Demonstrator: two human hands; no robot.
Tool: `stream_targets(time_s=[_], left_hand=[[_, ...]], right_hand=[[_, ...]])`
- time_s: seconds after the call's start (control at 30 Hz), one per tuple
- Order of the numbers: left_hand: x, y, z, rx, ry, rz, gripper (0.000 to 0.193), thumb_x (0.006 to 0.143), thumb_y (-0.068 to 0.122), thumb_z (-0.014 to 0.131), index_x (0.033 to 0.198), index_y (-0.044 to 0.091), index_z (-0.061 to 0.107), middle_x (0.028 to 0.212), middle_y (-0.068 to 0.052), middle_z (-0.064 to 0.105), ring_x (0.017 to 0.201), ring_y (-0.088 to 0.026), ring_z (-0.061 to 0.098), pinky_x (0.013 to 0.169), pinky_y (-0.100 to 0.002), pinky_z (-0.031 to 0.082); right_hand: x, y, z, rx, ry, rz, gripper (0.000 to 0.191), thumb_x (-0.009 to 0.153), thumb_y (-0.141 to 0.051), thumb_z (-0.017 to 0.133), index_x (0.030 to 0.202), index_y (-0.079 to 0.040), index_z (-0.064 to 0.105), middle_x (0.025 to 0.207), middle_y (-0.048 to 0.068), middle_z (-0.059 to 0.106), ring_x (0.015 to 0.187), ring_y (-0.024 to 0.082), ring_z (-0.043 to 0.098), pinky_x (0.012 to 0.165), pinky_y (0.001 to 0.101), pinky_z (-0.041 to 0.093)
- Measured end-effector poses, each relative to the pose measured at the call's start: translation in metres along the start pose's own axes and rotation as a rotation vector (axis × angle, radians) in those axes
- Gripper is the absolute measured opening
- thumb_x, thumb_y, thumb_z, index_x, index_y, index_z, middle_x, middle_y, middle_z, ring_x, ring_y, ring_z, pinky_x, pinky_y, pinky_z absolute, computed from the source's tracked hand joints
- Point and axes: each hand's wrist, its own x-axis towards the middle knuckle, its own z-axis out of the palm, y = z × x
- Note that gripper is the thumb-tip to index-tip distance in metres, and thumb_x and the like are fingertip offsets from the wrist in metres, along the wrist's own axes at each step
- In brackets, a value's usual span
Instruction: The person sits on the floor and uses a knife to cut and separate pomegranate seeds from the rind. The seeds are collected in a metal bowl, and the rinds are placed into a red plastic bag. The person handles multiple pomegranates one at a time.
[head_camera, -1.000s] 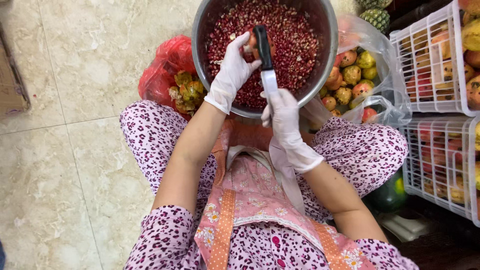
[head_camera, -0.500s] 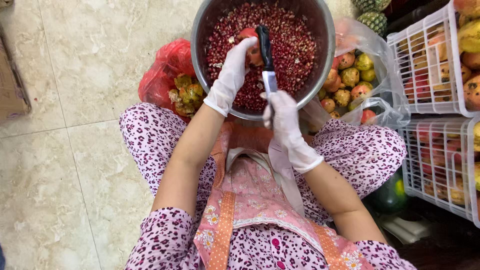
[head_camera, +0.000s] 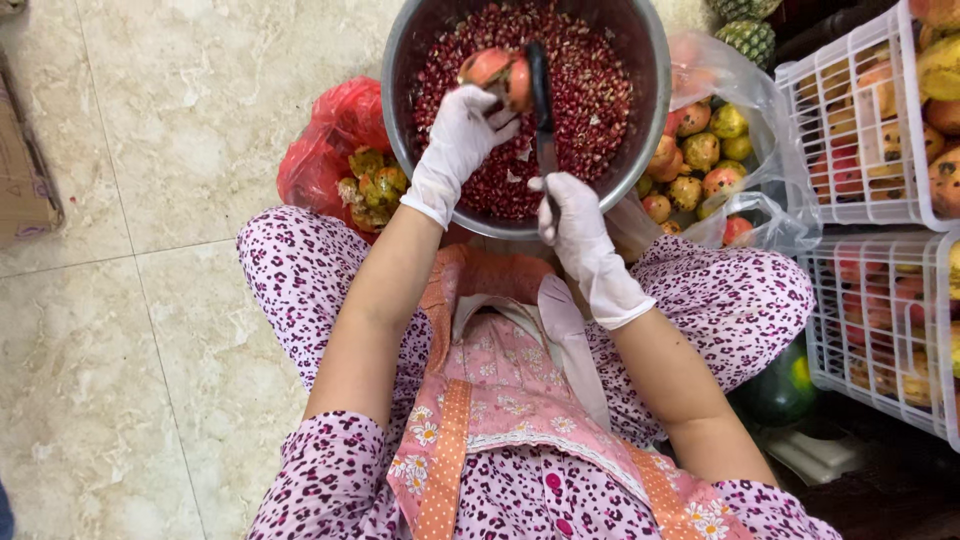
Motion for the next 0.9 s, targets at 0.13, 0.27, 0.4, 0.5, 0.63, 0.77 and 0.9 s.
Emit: stream_targets(time_s=[0.13, 0.27, 0.4, 0.5, 0.63, 0.77, 0.9], left_hand=[[0.006, -0.008, -0.006, -0.077, 0.089, 0.002, 0.036, 0.098, 0.034, 0.062, 0.124, 0.010, 0.058, 0.113, -0.009, 0.060, 0.093, -0.024, 0.061, 0.079, -0.044, 0.058], [0.012, -0.006, -0.009, -0.076, 0.169, -0.018, 0.036, 0.095, 0.033, 0.055, 0.119, 0.009, 0.062, 0.107, -0.010, 0.066, 0.085, -0.023, 0.066, 0.072, -0.042, 0.060], [0.019, -0.006, -0.013, -0.133, 0.166, -0.038, 0.036, 0.093, 0.028, 0.054, 0.121, 0.007, 0.062, 0.110, -0.012, 0.068, 0.092, -0.026, 0.069, 0.075, -0.044, 0.063], [0.018, -0.010, -0.013, -0.228, 0.067, -0.025, 0.036, 0.096, 0.026, 0.055, 0.122, 0.002, 0.062, 0.113, -0.015, 0.068, 0.101, -0.029, 0.069, 0.086, -0.045, 0.065], [0.015, -0.014, -0.015, -0.179, 0.269, -0.053, 0.037, 0.091, 0.031, 0.053, 0.118, 0.009, 0.065, 0.113, -0.012, 0.071, 0.101, -0.027, 0.070, 0.080, -0.043, 0.062], [0.022, -0.016, -0.015, -0.260, 0.236, 0.014, 0.037, 0.091, 0.034, 0.055, 0.115, 0.006, 0.063, 0.108, -0.015, 0.068, 0.097, -0.031, 0.067, 0.080, -0.049, 0.061], [0.021, -0.021, -0.016, 0.357, -0.050, 0.331, 0.041, 0.085, 0.013, 0.072, 0.122, 0.002, 0.062, 0.120, -0.012, 0.066, 0.110, -0.025, 0.066, 0.098, -0.046, 0.061]], right_hand=[[-0.011, -0.002, 0.011, -0.132, -0.022, 0.018, 0.027, 0.105, -0.028, 0.053, 0.100, -0.005, 0.068, 0.056, -0.001, 0.055, 0.042, 0.010, 0.045, 0.040, 0.0251, 0.035], [-0.037, -0.009, 0.018, -0.276, 0.033, -0.383, 0.030, 0.109, -0.032, 0.049, 0.105, -0.006, 0.062, 0.059, 0.000, 0.057, 0.044, 0.010, 0.049, 0.042, 0.0258, 0.041], [-0.035, -0.004, 0.039, -0.270, 0.032, -0.442, 0.027, 0.110, -0.029, 0.052, 0.109, -0.004, 0.062, 0.070, 0.004, 0.066, 0.055, 0.013, 0.063, 0.048, 0.0284, 0.051], [-0.032, 0.004, 0.046, -0.266, 0.031, -0.079, 0.027, 0.106, -0.029, 0.052, 0.103, -0.005, 0.065, 0.059, 0.003, 0.061, 0.043, 0.011, 0.054, 0.040, 0.0258, 0.043], [-0.035, 0.009, 0.042, -0.228, 0.030, -0.463, 0.026, 0.110, -0.030, 0.052, 0.109, -0.006, 0.060, 0.065, 0.003, 0.064, 0.051, 0.010, 0.060, 0.045, 0.0253, 0.048], [-0.033, 0.012, 0.043, -0.274, 0.027, -0.049, 0.028, 0.104, -0.030, 0.055, 0.106, -0.004, 0.066, 0.056, 0.003, 0.060, 0.041, 0.011, 0.053, 0.038, 0.0254, 0.042], [-0.036, 0.018, 0.039, -0.268, 0.003, -0.425, 0.029, 0.111, -0.032, 0.053, 0.113, -0.004, 0.060, 0.062, 0.002, 0.060, 0.048, 0.009, 0.054, 0.044, 0.0233, 0.042]])
